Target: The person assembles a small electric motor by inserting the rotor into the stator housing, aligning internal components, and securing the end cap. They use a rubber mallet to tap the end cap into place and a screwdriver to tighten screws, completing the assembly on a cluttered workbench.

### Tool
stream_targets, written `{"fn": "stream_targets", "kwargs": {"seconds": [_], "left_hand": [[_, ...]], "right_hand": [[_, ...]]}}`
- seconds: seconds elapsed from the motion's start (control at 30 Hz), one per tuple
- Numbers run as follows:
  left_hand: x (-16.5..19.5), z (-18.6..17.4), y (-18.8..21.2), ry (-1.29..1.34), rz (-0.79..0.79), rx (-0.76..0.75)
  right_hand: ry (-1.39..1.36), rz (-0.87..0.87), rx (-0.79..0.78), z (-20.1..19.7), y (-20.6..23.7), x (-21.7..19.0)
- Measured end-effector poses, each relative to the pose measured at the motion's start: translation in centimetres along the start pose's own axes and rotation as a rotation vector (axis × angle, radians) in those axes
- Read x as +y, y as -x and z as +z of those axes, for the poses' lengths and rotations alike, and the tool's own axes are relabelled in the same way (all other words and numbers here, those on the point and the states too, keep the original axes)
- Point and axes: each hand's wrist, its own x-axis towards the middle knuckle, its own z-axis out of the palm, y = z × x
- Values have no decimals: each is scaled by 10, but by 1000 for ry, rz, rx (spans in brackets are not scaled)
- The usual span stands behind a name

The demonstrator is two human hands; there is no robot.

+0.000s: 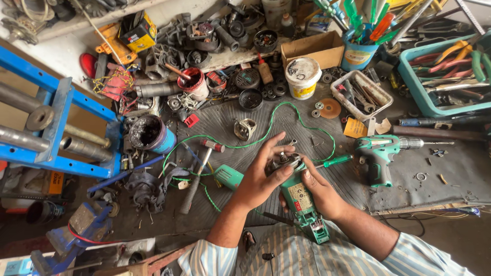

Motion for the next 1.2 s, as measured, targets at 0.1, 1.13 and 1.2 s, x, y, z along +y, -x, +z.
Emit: {"fn": "stream_targets", "kwargs": {"seconds": [0.1, 1.13, 1.2], "left_hand": [[6, 6, -2, -22, -57, 13], [6, 14, 4, -29, -119, 86], [8, 10, 2, -9, -160, 54]], "right_hand": [[32, -18, -7, 0, 0, 3], [112, -86, 65, 15, 0, -7], [108, -80, 45, 16, 0, -7]]}}
